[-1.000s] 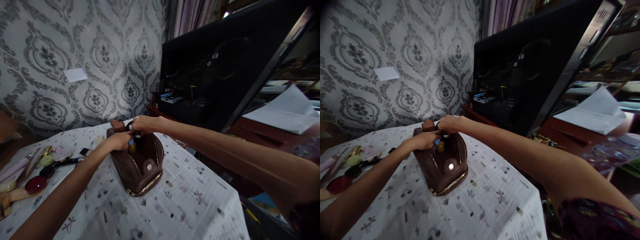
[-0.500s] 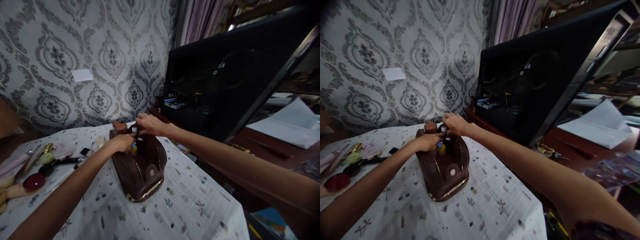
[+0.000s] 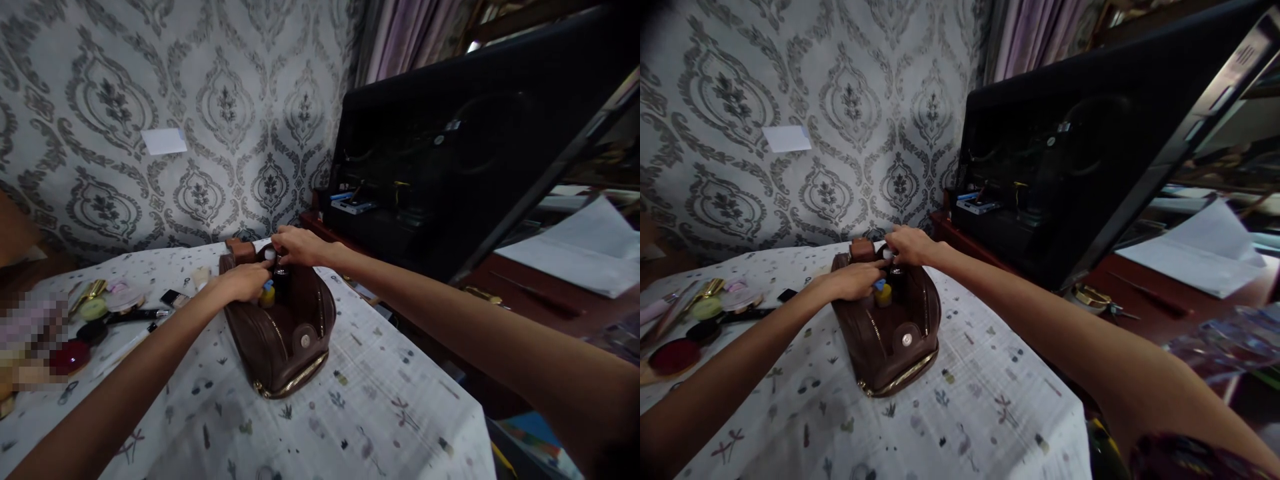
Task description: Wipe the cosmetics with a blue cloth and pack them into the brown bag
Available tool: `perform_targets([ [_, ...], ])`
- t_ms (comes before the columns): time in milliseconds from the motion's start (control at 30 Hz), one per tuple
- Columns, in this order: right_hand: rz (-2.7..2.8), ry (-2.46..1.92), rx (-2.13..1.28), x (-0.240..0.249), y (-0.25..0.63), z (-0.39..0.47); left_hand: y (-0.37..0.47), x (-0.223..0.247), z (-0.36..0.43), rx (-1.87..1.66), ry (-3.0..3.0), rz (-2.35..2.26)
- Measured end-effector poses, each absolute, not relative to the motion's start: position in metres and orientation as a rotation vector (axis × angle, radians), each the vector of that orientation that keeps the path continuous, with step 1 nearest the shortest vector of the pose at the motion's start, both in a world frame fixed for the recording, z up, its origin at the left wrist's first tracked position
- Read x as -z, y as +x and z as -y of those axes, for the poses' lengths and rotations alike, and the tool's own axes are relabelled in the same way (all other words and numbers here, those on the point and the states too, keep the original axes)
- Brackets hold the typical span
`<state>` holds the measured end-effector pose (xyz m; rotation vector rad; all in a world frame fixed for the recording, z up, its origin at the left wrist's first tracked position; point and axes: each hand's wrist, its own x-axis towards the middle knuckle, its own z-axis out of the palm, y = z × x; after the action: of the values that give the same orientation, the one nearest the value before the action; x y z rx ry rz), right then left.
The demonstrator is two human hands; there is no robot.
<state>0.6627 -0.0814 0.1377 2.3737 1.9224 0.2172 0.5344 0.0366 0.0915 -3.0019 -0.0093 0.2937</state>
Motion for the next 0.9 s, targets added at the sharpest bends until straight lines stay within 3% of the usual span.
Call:
perform_targets([
  [467,-2.061,2.402,-0.192,-0.138,0.667,0.092,0.531,-0.108,-0.037,-0.068,-3.072,-0.052],
  [533,-2.095,2.437,-0.214,-0.138,0.666,0.095,0.525,-0.118,-0.035,0.106,-3.144,-0.029],
  [733,-2.4,2.64,-0.453,-0.14,0.647,0.119,0.477,-0.134,-0.029,1.069,-3.444,0.342],
  [900,-2.931,2.497,-0.323,-0.124,0.588,0.157,0.418,-0.112,-0.03,1.212,-3.458,0.579],
])
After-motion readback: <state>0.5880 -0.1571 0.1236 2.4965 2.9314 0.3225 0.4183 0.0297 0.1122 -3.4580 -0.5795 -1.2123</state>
